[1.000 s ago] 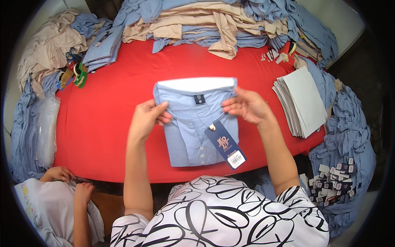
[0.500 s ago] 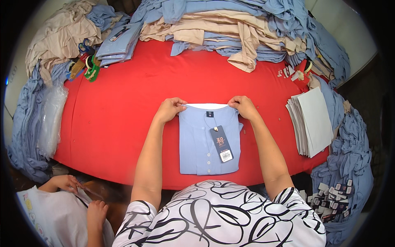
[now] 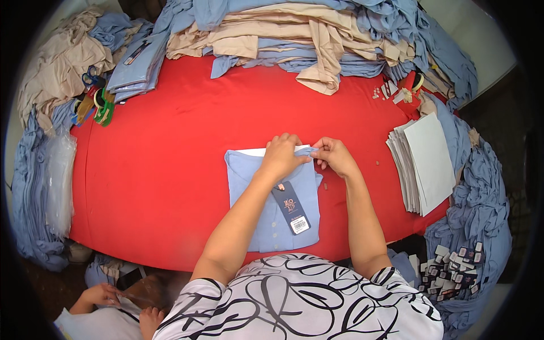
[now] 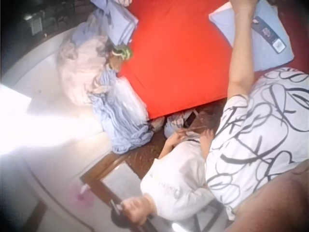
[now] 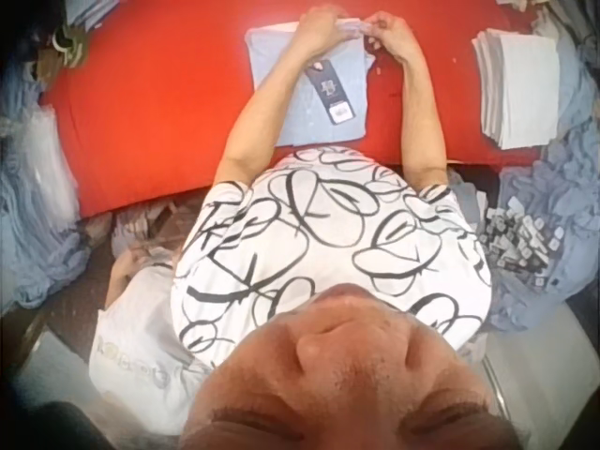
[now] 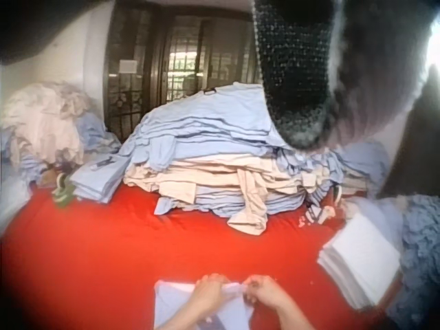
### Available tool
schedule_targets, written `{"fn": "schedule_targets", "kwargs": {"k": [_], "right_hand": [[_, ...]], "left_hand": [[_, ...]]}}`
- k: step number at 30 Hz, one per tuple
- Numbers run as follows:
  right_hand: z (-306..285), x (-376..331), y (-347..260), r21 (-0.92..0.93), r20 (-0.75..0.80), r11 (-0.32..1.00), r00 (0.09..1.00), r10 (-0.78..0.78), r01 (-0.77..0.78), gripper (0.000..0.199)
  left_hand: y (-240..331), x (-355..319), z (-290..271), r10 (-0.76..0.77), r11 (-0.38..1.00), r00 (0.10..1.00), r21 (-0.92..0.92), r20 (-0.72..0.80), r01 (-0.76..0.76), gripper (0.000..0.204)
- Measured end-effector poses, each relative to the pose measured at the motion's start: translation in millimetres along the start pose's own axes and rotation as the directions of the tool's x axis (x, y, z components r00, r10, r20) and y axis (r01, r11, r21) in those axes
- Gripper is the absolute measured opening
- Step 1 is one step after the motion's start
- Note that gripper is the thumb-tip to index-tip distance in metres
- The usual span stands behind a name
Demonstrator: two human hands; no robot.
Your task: The person folds blue button-down shirts over a cardboard insert, attaches tags, and stacks the finished items on a workspace.
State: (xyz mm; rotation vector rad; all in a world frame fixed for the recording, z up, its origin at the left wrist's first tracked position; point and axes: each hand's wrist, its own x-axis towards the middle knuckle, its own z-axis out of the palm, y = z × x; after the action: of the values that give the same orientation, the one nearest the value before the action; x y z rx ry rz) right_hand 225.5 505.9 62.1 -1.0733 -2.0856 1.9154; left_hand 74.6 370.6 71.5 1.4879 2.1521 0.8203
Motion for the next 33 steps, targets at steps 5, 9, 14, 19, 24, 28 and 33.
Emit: {"fn": "schedule_targets", "kwargs": {"k": [5,9,14,19,24,28,33], "right_hand": [[-12,22,0,0.415,0.211,0.91,0.971,-0.11,0.012,0.009],[-15,38,-11,0.342,0.276,0.94,0.954,-0.116,0.015,0.013],[-3,42,-26,0.057,0.111,0.983,0.977,-0.182,0.176,0.021],[12,7,-31,0.051,-0.151,0.997,0.987,-0.052,0.06,0.021],[32,14,-3,0.309,-0.205,0.934,0.971,-0.12,0.181,0.018],[33,27,18,0.094,-0.255,0.991,0.964,-0.071,0.098,0.02],[64,12,-28,-0.643,-0.224,0.714,0.824,-0.52,0.276,0.026]], "left_hand": [[-19,9,0,-0.05,0.908,0.992,-0.409,0.119,0.094,0.036],[-19,12,0,-0.072,0.917,0.991,-0.383,0.114,0.11,0.033],[-17,20,-4,-0.151,0.894,0.974,-0.398,0.167,0.207,0.03],[-21,26,1,-0.195,0.877,0.966,-0.412,0.167,0.248,0.027],[-28,29,6,-0.156,0.82,0.979,-0.537,0.129,0.201,0.026],[-22,21,1,-0.101,0.897,0.995,-0.434,-0.027,0.079,0.03],[-92,-50,-81,-0.301,0.949,0.93,0.024,-0.209,0.313,0.036]]}}
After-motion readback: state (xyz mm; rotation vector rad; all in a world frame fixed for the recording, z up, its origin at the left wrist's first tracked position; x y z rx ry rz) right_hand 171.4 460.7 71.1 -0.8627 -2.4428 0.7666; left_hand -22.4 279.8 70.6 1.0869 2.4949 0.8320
